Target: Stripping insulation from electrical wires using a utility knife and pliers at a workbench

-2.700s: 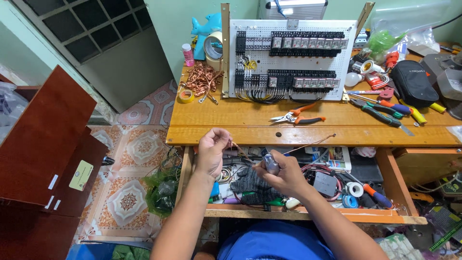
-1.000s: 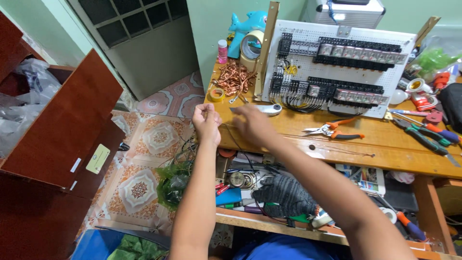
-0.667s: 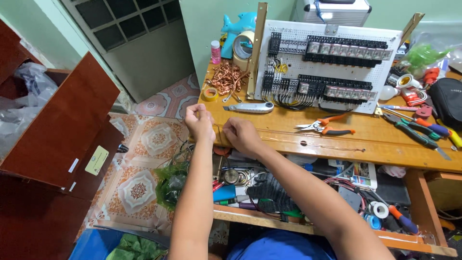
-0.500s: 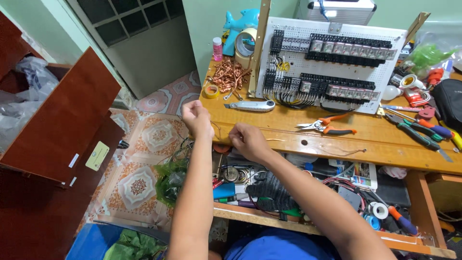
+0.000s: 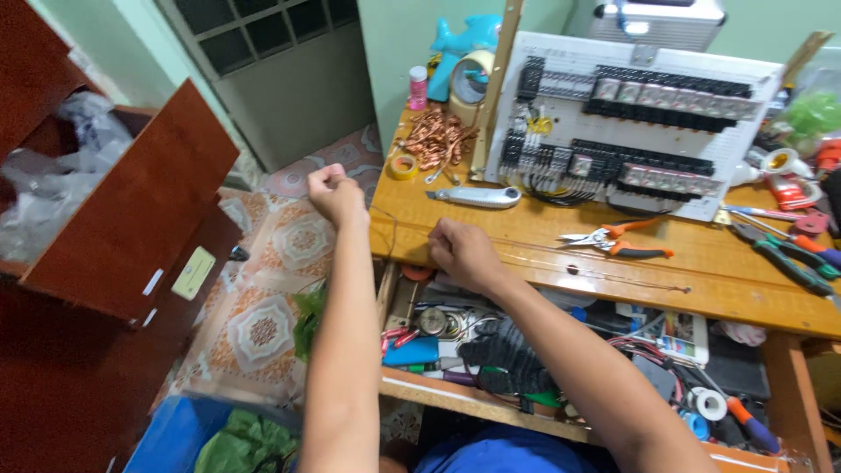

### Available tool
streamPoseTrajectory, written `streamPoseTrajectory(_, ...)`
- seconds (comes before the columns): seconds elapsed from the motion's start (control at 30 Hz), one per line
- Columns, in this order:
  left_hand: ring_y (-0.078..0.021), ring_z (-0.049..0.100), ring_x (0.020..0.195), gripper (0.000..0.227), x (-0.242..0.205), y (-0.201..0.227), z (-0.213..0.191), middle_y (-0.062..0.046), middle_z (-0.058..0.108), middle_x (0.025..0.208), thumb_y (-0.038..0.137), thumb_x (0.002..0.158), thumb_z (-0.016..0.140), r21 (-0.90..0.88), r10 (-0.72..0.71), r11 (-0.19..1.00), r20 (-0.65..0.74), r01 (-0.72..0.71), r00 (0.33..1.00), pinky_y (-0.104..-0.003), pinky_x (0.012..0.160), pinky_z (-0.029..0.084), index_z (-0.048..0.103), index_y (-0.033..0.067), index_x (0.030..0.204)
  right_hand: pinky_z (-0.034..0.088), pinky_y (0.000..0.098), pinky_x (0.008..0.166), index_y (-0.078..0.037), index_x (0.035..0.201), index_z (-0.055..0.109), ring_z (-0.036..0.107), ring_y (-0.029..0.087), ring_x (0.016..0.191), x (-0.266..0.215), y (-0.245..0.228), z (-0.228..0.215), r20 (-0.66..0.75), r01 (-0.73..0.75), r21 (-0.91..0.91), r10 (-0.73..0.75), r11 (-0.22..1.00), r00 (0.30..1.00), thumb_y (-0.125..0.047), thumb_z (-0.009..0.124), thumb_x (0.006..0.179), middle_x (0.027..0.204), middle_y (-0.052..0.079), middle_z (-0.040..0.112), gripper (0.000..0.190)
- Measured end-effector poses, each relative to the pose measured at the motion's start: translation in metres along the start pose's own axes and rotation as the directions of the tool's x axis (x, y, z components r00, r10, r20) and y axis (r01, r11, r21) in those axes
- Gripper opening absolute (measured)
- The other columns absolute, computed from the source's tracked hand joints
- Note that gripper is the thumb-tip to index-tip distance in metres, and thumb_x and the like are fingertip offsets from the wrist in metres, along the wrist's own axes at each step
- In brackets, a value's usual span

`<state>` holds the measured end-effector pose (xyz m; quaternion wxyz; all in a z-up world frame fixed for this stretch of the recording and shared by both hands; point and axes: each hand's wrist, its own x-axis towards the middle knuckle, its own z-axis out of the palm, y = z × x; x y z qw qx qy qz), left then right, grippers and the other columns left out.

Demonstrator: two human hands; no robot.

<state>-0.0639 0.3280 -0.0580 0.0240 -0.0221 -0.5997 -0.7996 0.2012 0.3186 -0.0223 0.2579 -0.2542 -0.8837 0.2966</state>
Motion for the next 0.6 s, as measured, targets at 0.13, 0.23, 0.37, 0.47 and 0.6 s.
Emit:
streamPoseTrajectory(0.13,-0.0240,0.059,0.077,0.007,0.038,-0.023,0.010,-0.011,0.063,0.081,0.003,0.087,0.074,0.150,0.169,0.973,0.048,-0.175,0.984,-0.036,0.078,0.044,0.071,0.0095,0.086,0.054,0.0517,0.077,-0.013,0.096,0.070,0.069,0.042,0.089,0.011,0.003,-0.002,-0.054,-0.038,-0.027,0.037,0.999,0.998,-0.023,0.068,0.086,0.080,0.018,0.068,0.014)
streamPoseTrajectory(0.23,-0.0325,0.066,0.086,0.007,0.038,-0.004,-0.004,-0.015,0.069,0.086,0.008,0.089,0.078,0.256,0.245,0.934,0.053,-0.250,0.968,-0.038,0.083,0.050,0.072,0.0069,0.090,0.057,0.0396,0.078,-0.018,0.094,0.068,0.072,0.030,0.085,0.020,0.004,-0.004,-0.015,-0.078,-0.054,0.077,0.996,0.997,-0.029,0.065,0.091,0.081,0.005,0.069,0.012)
streamPoseTrajectory(0.37,-0.0250,0.064,0.082,0.003,0.034,0.004,-0.020,-0.013,0.067,0.087,0.007,0.093,0.075,0.249,0.214,0.942,0.063,-0.223,0.975,-0.032,0.080,0.053,0.072,0.0067,0.093,0.056,0.0501,0.078,-0.016,0.097,0.063,0.071,0.036,0.090,0.024,-0.001,-0.003,0.015,-0.063,-0.190,0.067,0.980,0.998,-0.032,0.062,0.093,0.085,0.013,0.069,0.017)
streamPoseTrajectory(0.47,-0.0222,0.061,0.084,0.003,0.024,0.010,-0.026,-0.013,0.065,0.088,0.007,0.095,0.073,0.210,0.170,0.961,0.061,-0.179,0.983,-0.030,0.081,0.053,0.071,0.0057,0.095,0.057,0.0483,0.077,-0.018,0.098,0.061,0.071,0.035,0.089,0.027,-0.013,-0.001,0.014,-0.035,-0.262,0.040,0.964,0.999,-0.035,0.062,0.094,0.086,0.009,0.067,0.018)
streamPoseTrajectory(0.6,-0.0267,0.065,0.083,0.006,0.060,-0.042,-0.019,-0.011,0.067,0.085,0.006,0.089,0.077,0.243,0.224,0.943,0.045,-0.228,0.974,-0.035,0.081,0.051,0.073,0.0091,0.089,0.058,0.0446,0.076,-0.021,0.100,0.062,0.072,0.032,0.088,0.045,-0.011,0.019,-0.037,0.039,-0.321,-0.053,0.946,0.998,-0.037,0.062,0.094,0.089,0.006,0.065,0.016)
